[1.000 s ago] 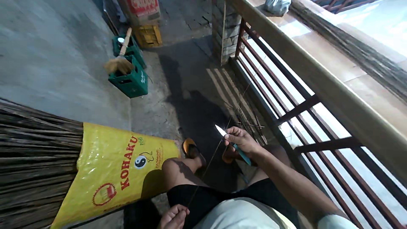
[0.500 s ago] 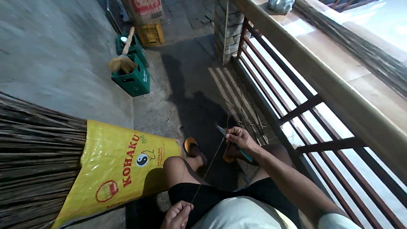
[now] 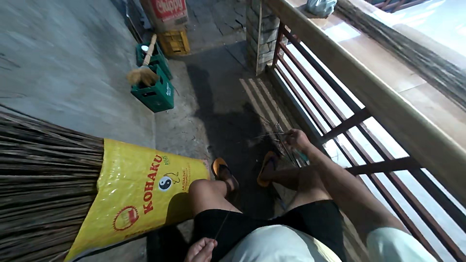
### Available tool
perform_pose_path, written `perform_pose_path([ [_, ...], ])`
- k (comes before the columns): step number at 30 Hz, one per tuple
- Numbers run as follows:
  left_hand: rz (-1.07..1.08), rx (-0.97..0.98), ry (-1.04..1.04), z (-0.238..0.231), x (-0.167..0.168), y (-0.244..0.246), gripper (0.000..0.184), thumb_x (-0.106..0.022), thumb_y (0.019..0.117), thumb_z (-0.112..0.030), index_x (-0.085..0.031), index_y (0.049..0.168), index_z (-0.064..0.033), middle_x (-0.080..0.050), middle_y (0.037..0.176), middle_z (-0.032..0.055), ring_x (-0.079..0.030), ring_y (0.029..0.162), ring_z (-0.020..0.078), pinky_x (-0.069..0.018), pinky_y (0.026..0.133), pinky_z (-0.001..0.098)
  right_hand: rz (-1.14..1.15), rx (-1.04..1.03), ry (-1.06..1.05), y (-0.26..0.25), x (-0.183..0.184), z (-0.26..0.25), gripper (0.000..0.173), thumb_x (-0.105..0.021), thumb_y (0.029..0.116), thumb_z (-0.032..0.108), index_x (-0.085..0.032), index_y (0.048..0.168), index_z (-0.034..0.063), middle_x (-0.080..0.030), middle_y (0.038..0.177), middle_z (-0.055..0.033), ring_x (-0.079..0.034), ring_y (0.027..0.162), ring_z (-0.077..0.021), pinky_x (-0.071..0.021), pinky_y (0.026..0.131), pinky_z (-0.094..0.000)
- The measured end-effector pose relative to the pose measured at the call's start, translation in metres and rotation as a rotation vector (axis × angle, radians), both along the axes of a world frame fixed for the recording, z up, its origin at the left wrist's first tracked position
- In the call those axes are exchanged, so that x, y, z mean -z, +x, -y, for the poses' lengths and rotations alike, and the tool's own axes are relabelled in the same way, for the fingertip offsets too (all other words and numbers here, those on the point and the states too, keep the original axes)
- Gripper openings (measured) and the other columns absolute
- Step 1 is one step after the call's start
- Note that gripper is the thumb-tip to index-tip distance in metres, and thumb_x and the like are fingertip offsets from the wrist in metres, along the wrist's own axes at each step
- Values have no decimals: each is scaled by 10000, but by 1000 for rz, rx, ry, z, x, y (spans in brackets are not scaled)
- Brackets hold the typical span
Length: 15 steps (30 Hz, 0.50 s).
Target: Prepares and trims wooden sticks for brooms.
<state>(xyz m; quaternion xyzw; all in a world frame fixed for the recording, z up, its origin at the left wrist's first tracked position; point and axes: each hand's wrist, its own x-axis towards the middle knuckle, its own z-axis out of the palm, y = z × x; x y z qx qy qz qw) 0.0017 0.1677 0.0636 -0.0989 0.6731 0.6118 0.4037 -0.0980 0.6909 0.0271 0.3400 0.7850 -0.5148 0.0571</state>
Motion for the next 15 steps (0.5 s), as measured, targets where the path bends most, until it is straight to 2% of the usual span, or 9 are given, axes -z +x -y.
perform_pose_path([
  [1, -7, -12, -11, 1, 0, -2, 223, -439, 1027, -63, -662, 1033, -67, -459, 567, -113, -368, 427, -23, -335, 413, 146, 63, -40, 102, 1, 8, -15, 312, -572, 1051, 142, -583, 1328, -1, -688, 1050, -201, -687, 798, -299, -587, 736, -486],
  [2, -17, -19, -25, -2, -1, -5, 222, -444, 1029, -65, -666, 1043, -64, -459, 571, -106, -370, 431, -15, -337, 415, 153, 112, -58, 208, 2, 17, -30, 329, -614, 1019, 140, -605, 1317, 2, -692, 1104, -247, -701, 930, -392, -573, 832, -589],
  [4, -35, -30, -47, -11, -2, -10, 209, -451, 1038, -80, -655, 1073, -55, -454, 586, -95, -374, 442, -9, -336, 419, 154, 237, -104, 371, 10, 24, -45, 373, -637, 993, 142, -587, 1329, -13, -655, 1197, -309, -647, 1109, -494, -506, 932, -691],
  [6, -48, -34, -50, -22, -1, -13, 205, -457, 1038, -84, -654, 1081, -46, -458, 584, -92, -376, 437, -13, -331, 413, 146, 367, -176, 436, 27, 24, -51, 404, -607, 1019, 187, -576, 1350, -42, -611, 1306, -313, -581, 1235, -500, -449, 1016, -693],
  [8, -48, -37, -37, -31, 2, -15, 203, -461, 1038, -83, -657, 1071, -43, -460, 576, -90, -377, 431, -14, -326, 408, 143, 453, -213, 404, 46, 36, -62, 435, -585, 1034, 200, -553, 1400, -35, -554, 1405, -301, -506, 1336, -479, -386, 1094, -665],
  [10, -44, -69, -16, -37, 7, -14, 202, -466, 1039, -88, -661, 1064, -42, -458, 573, -85, -373, 428, -15, -321, 403, 142, 490, -215, 402, 62, 59, -79, 460, -598, 1027, 198, -537, 1425, -25, -526, 1442, -294, -474, 1371, -467, -368, 1122, -641],
  [12, -39, -106, -3, -42, 12, -14, 200, -471, 1038, -96, -661, 1072, -42, -447, 567, -82, -366, 421, -12, -317, 395, 141, 511, -244, 450, 82, 81, -94, 475, -578, 1035, 237, -532, 1434, -18, -537, 1431, -298, -488, 1359, -470, -375, 1118, -648],
  [15, -41, -130, 6, -50, 11, -18, 203, -473, 1039, -100, -660, 1084, -33, -440, 564, -73, -363, 415, -5, -314, 388, 146, 648, -197, 430, 104, 87, -110, 429, -599, 1024, 265, -596, 1326, -41, -617, 1307, -291, -600, 1222, -451, -456, 1036, -635],
])
